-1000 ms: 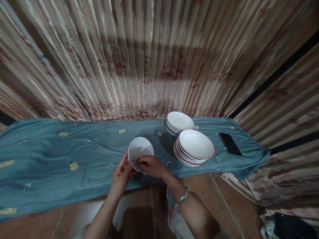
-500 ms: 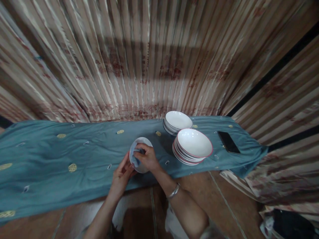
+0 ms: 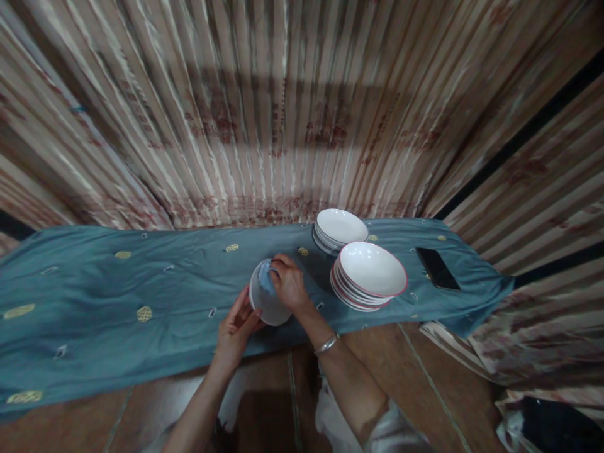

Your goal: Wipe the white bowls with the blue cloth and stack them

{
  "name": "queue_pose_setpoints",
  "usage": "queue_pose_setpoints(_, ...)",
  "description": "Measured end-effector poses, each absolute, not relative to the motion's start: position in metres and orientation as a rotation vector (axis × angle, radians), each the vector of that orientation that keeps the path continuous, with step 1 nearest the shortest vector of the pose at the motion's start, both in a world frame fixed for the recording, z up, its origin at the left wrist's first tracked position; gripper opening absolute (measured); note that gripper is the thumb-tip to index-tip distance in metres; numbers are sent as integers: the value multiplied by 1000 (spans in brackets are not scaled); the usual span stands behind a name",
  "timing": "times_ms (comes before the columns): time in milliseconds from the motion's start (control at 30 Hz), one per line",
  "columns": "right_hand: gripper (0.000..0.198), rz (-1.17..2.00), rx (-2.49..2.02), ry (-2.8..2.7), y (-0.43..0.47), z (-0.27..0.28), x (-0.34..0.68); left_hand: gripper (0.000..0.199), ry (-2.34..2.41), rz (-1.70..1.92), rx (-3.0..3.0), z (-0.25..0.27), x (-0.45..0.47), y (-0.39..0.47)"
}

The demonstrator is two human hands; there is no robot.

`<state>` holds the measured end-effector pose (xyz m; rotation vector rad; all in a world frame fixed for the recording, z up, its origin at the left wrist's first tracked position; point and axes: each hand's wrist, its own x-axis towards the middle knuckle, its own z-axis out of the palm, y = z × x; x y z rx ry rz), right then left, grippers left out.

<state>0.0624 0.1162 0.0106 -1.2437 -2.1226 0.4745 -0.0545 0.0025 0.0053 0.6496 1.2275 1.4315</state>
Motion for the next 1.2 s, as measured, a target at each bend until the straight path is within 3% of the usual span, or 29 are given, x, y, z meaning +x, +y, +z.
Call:
queue_pose_setpoints(200, 27, 277, -1398, -2292, 116, 8, 78, 87, 1233, 1436, 623, 10, -53, 2)
queue_pose_setpoints(433, 26, 284, -1505, -2492, 104, 7, 95, 87, 1249, 1441, 631, 5, -54, 4)
queue_pose_setpoints(667, 16, 562, -1271, -2579, 79, 8, 101, 86, 1239, 1455, 641, 3, -55, 6)
queue_pose_setpoints(967, 21, 1095, -860, -2217, 72, 10, 77, 83, 1303, 1428, 635, 6, -56, 5)
queue_pose_setpoints(1200, 37, 956, -830, -2158, 75, 6, 61, 85, 1234, 1449, 617, 5, -56, 5)
